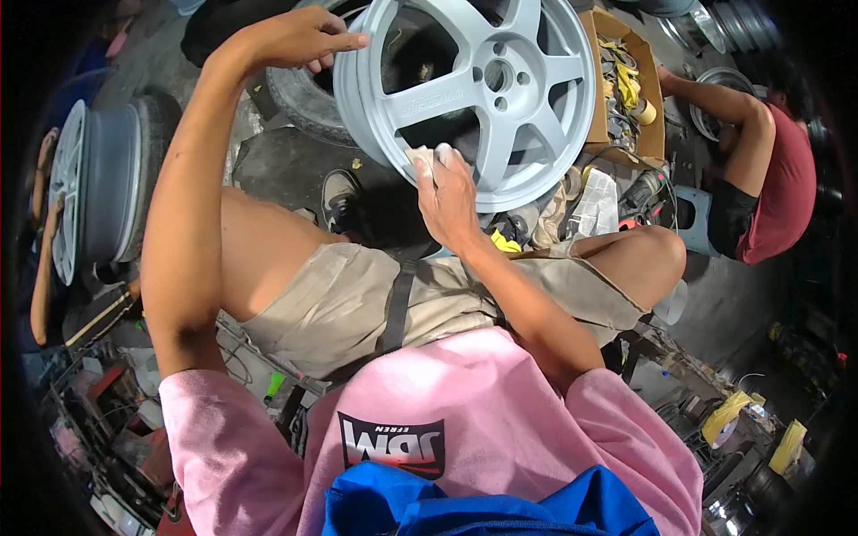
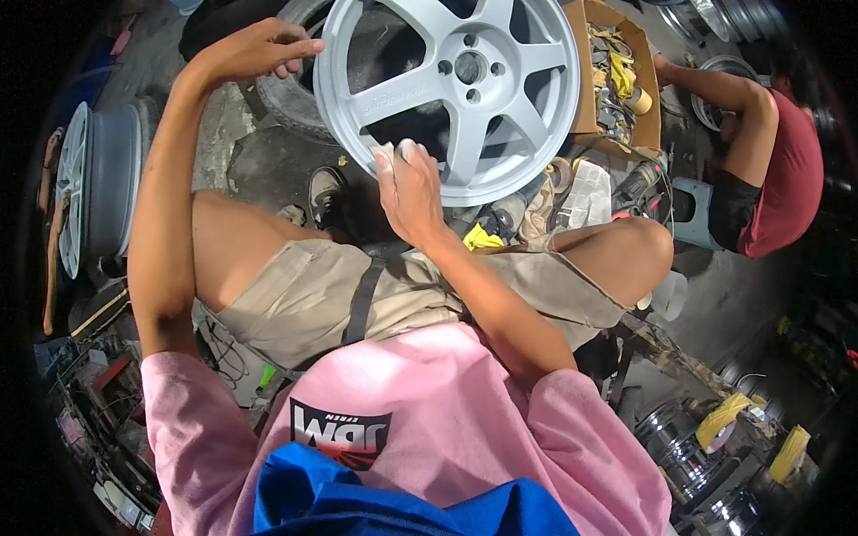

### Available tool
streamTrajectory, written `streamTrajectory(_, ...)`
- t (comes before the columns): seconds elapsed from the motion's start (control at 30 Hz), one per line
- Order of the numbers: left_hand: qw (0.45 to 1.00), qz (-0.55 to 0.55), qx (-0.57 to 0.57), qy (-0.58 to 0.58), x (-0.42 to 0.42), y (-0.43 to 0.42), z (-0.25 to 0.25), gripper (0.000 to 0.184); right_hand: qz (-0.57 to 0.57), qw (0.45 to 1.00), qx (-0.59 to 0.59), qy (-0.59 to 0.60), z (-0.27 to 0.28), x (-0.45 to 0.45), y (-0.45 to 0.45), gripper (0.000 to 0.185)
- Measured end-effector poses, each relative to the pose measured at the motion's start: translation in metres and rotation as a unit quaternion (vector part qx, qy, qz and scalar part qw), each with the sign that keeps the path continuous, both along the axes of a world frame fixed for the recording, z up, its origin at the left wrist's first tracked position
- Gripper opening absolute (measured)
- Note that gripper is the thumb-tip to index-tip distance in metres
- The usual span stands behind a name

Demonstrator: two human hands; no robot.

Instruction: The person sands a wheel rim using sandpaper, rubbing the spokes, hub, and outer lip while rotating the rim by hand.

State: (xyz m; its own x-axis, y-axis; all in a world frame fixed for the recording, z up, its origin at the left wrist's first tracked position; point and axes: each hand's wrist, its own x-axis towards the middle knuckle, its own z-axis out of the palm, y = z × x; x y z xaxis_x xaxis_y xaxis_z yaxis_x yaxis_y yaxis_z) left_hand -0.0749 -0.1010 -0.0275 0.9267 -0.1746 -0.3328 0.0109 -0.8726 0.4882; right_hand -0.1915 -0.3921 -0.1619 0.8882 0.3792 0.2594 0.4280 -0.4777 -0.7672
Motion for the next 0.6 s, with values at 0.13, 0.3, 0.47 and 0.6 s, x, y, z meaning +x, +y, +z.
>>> streamTrajectory(0.13, 1.0, -0.015, -0.01, 0.008, 0.002, 0.005, -0.002, 0.06, -0.039, 0.999, -0.002, -0.023, -0.001, 0.005, 0.021, 0.03)
streamTrajectory(0.3, 1.0, -0.018, -0.004, 0.002, -0.002, -0.004, 0.01, 0.063, -0.048, 0.985, 0.128, 0.103, -0.005, 0.012, 0.016, 0.034)
streamTrajectory(0.47, 1.0, -0.024, 0.001, 0.004, -0.01, -0.014, 0.016, 0.063, -0.009, 0.999, -0.008, 0.042, 0.009, 0.01, -0.003, 0.032)
streamTrajectory(0.6, 0.999, -0.019, 0.0, 0.027, -0.013, -0.019, 0.023, 0.058, -0.011, 0.995, -0.008, 0.097, 0.018, 0.02, 0.022, 0.03)
